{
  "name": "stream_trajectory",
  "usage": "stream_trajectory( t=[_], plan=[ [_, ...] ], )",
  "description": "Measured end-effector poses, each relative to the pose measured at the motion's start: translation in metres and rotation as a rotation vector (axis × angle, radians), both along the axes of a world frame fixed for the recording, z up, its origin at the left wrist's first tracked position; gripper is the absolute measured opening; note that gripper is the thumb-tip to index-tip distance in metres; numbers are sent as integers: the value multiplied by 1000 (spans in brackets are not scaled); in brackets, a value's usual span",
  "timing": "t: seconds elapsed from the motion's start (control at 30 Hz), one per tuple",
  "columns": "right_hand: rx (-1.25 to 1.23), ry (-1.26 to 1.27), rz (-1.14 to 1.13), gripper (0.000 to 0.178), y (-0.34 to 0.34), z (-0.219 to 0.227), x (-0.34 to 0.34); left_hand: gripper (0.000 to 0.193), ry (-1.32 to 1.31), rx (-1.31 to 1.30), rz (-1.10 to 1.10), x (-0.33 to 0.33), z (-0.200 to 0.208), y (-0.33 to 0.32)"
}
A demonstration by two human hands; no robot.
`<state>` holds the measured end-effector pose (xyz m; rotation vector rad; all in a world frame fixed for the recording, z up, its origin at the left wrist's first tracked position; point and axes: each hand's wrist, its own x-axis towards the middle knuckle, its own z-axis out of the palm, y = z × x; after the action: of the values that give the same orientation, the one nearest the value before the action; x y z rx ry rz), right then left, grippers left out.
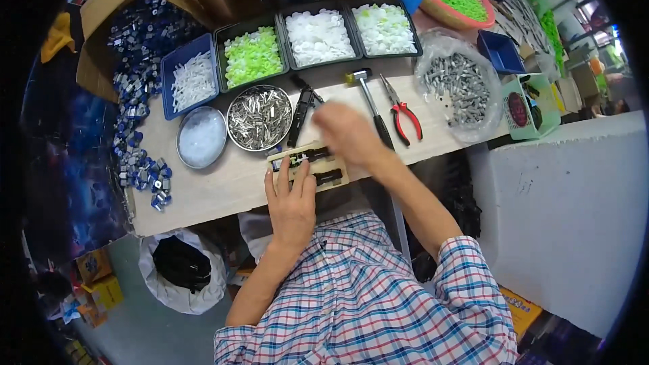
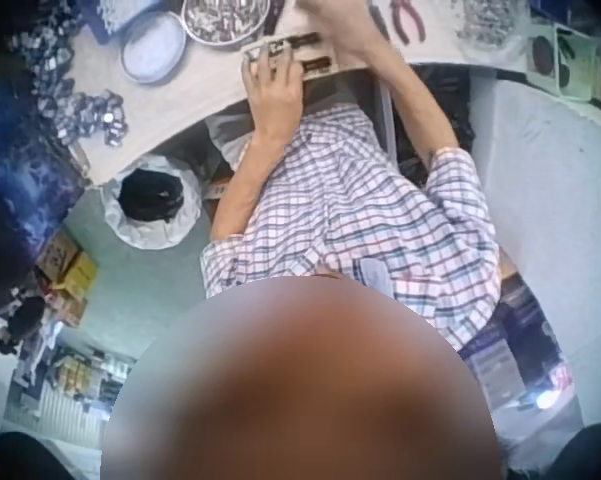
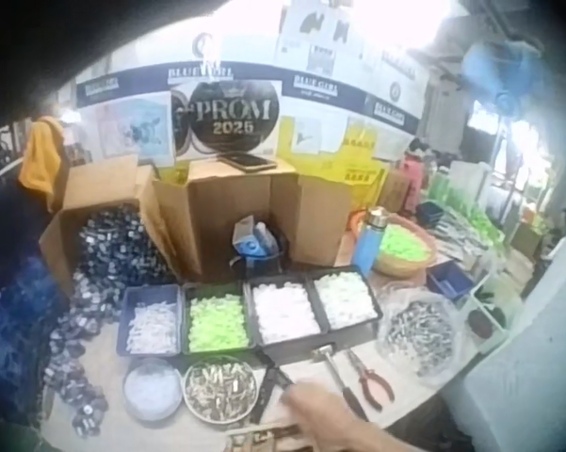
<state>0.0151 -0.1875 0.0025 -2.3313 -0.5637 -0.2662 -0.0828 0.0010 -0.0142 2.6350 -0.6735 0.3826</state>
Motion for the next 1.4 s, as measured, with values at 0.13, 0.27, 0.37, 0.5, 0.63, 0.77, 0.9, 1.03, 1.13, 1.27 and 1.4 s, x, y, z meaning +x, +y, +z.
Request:
stream_trajectory(
  t=[0.13, 0.27, 0.37, 0.5, 0.63, 0.77, 0.9, 1.03, 1.13, 1.27, 1.4],
  plan=[
    [34, -237, -562, 10, -74, -6, 67, 16, 2, 61, 0, -3, 4, -7],
    [-229, -371, -677, 10, -122, -8, 105, 16, -2, 68, -12, -1, 5, -11],
    [-381, -399, -627, 8, -128, -5, 117, 15, 11, 32, -11, -2, 7, -10],
    [-373, -463, -614, 5, -119, 5, 112, 10, -25, -239, -65, 2, 19, -3],
    [198, -254, -392, 3, -53, 6, 46, 6, 379, -614, 69, -1, 32, 9],
    [671, 396, -311, 10, 27, 0, -59, 14, 734, -1279, 181, 5, 28, 7],
    [1012, 513, -303, 9, 65, 6, -98, 22, 873, -1517, 153, 2, 30, 6],
    [1017, 479, -271, 10, 68, 3, -106, 20, 839, -1522, 199, -5, 25, 5],
    [1006, 488, -259, 9, 68, 2, -107, 19, 822, -1547, 220, -8, 26, 4],
    [930, 456, -278, 8, 70, 5, -109, 18, 816, -1548, 225, -10, 26, 6],
    [413, -4, -176, 10, 64, -4, -116, 19, 761, -1532, 200, -16, 28, 9]
  ],
)
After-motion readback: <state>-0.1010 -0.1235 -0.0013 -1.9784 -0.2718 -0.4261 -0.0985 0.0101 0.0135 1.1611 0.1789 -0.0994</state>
